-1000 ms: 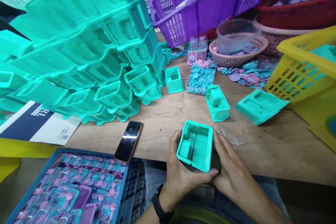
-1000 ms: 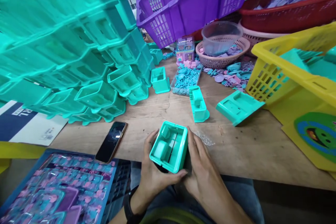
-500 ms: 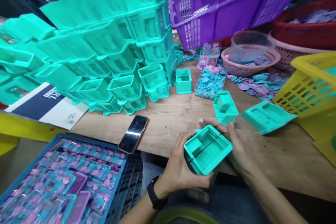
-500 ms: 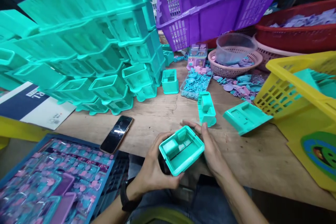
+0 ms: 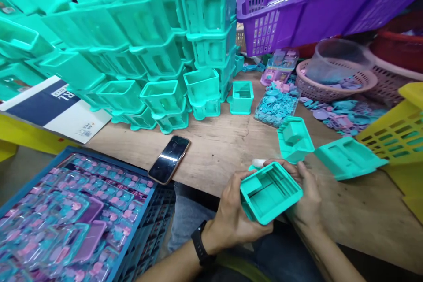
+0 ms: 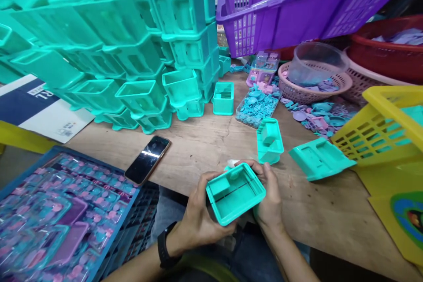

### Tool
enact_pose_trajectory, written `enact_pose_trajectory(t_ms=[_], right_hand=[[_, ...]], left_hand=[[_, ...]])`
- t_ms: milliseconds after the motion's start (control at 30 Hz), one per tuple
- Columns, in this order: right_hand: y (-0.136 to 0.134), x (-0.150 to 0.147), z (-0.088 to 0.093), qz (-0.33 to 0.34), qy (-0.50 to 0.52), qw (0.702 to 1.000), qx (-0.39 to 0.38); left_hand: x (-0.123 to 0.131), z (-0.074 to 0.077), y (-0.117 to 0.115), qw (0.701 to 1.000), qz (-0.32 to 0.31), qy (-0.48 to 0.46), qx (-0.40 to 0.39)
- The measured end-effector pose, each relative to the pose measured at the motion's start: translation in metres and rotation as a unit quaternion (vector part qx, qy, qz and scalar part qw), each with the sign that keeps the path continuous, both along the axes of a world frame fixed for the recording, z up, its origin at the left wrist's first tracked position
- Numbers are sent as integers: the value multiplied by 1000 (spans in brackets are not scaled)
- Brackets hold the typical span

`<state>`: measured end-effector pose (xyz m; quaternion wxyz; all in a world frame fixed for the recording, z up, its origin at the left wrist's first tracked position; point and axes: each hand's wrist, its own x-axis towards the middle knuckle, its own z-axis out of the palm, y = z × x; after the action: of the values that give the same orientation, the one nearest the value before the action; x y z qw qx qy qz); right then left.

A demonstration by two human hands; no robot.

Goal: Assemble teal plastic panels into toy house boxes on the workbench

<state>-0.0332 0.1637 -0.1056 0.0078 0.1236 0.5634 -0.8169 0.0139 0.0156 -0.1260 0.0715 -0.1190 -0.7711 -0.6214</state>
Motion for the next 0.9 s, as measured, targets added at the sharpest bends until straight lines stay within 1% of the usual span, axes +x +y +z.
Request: enact_pose_trajectory(t_ms=[67, 133, 233, 333, 433, 633, 700, 800, 833, 900], right_hand=[[2, 0, 5, 44, -13, 999, -17], [3, 0, 8, 56, -18, 998, -8], [3, 0, 5, 12, -16, 1000, 10], [2, 1, -2, -29, -17, 999, 19], [2, 0, -6, -30, -18, 999, 19], [3, 0, -3, 0, -21, 1000, 13], [2, 1, -4, -16, -16, 1000, 20], [-1, 1, -7, -70, 3, 997, 41], [-2, 1, -8, -79, 6, 996, 42], [-1, 1, -8, -68, 6, 997, 33]], left_hand=[[0, -1, 0, 1000, -6, 10, -1], [1, -4, 1, 1000, -19, 21, 6], [3, -9, 3, 999, -27, 22, 8], [5, -11, 4, 1000, 0, 10, -13], [6, -8, 3, 1000, 16, 0, -25], [5, -5, 4, 1000, 12, -2, -12], [4, -4, 4, 1000, 16, -5, -19], [2, -2, 3, 1000, 14, -11, -22], [2, -2, 2, 1000, 10, -12, -23], [1, -4, 2, 1000, 5, -6, -25]])
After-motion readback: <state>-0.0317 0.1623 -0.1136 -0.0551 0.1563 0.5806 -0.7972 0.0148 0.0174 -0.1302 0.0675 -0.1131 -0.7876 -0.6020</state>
